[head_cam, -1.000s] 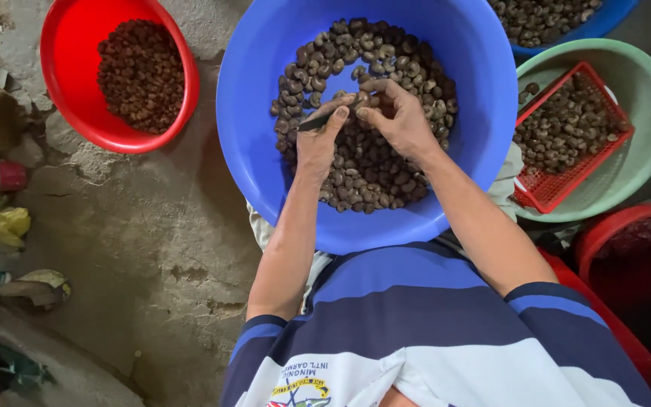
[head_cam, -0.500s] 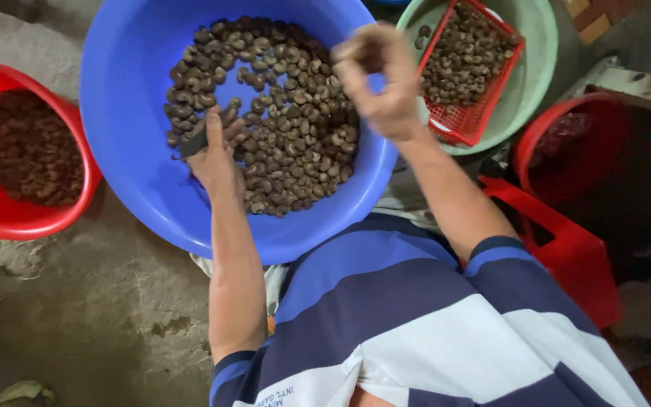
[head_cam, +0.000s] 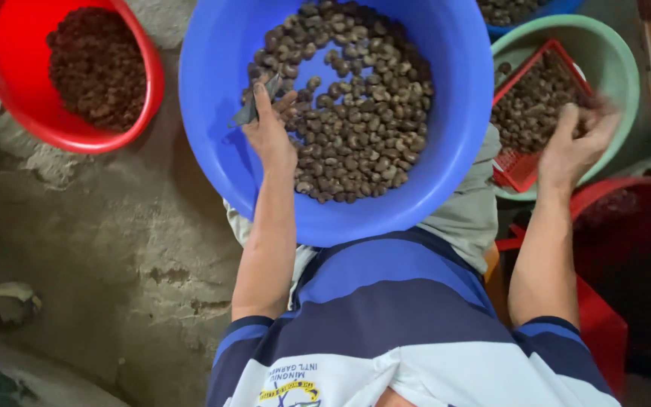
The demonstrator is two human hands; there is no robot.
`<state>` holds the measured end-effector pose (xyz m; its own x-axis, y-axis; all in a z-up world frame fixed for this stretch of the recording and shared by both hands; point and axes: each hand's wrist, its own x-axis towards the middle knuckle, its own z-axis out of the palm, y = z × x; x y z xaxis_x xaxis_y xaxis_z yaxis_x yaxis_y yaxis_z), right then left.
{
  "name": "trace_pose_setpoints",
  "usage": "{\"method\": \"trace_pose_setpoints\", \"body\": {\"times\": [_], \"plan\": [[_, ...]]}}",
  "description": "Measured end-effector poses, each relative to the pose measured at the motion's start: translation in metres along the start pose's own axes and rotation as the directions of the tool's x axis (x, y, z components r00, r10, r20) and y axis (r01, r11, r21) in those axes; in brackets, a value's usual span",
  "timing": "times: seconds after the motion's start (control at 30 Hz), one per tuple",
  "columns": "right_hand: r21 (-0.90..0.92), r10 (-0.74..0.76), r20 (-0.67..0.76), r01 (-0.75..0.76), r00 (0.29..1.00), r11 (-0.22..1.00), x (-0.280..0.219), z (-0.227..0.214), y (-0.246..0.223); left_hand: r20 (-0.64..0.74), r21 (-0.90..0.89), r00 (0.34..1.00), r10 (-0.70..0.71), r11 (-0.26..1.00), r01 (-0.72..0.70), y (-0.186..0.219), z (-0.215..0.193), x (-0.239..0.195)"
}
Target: A person is manually cleaning cashew nuts by scraping off the outer skin with a small handheld blade and sorting them into different plastic bowls.
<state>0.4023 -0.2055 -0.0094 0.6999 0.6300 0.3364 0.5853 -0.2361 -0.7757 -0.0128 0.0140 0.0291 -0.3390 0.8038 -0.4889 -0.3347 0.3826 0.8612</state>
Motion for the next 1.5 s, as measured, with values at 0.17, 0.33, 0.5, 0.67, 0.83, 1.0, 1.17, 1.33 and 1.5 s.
{"method": "trace_pose_setpoints", "body": {"times": [0.17,0.33,0.5,0.67,0.83,1.0,1.17,1.33,1.5], "plan": [[0.254,-0.275,0.088,0.245,0.957,0.936,0.033,0.051,-0.159,0.036,0.052,0.988,0.151,0.987,-0.153,0.005,-0.004,-0.005],[0.33,-0.543,0.459,0.432,0.704,0.839,0.01,0.162,-0.225,0.057,-0.047,0.986,0.16,0.986,-0.157,0.0,-0.005,-0.003],[0.143,-0.583,0.717,0.737,0.384,0.661,-0.056,0.307,-0.202,-0.055,-0.004,0.947,0.317,0.948,-0.317,-0.011,-0.007,0.012],[0.185,-0.763,0.563,0.851,0.317,0.491,-0.091,0.34,-0.207,-0.043,0.138,0.881,0.471,0.876,-0.462,-0.014,-0.012,0.013],[0.145,-0.849,0.439,0.909,0.296,0.392,-0.096,0.324,-0.186,0.017,0.182,0.924,0.383,0.907,-0.38,-0.01,-0.012,0.008],[0.108,-0.755,0.586,0.896,0.293,0.431,-0.09,0.305,-0.137,0.076,0.257,0.976,0.202,0.942,-0.215,-0.001,-0.005,-0.004],[0.07,-0.522,0.707,0.687,0.477,0.723,-0.073,0.261,-0.154,0.205,0.224,0.972,0.118,0.961,-0.164,0.009,-0.008,-0.015],[-0.043,0.07,0.888,-0.069,0.454,0.997,-0.045,0.213,-0.209,0.306,0.276,0.952,0.006,0.957,-0.095,0.001,0.002,-0.014],[0.217,0.072,0.869,-0.507,0.49,0.834,-0.037,0.207,-0.222,0.526,0.306,0.847,0.072,0.914,-0.268,0.018,0.006,-0.033]]}}
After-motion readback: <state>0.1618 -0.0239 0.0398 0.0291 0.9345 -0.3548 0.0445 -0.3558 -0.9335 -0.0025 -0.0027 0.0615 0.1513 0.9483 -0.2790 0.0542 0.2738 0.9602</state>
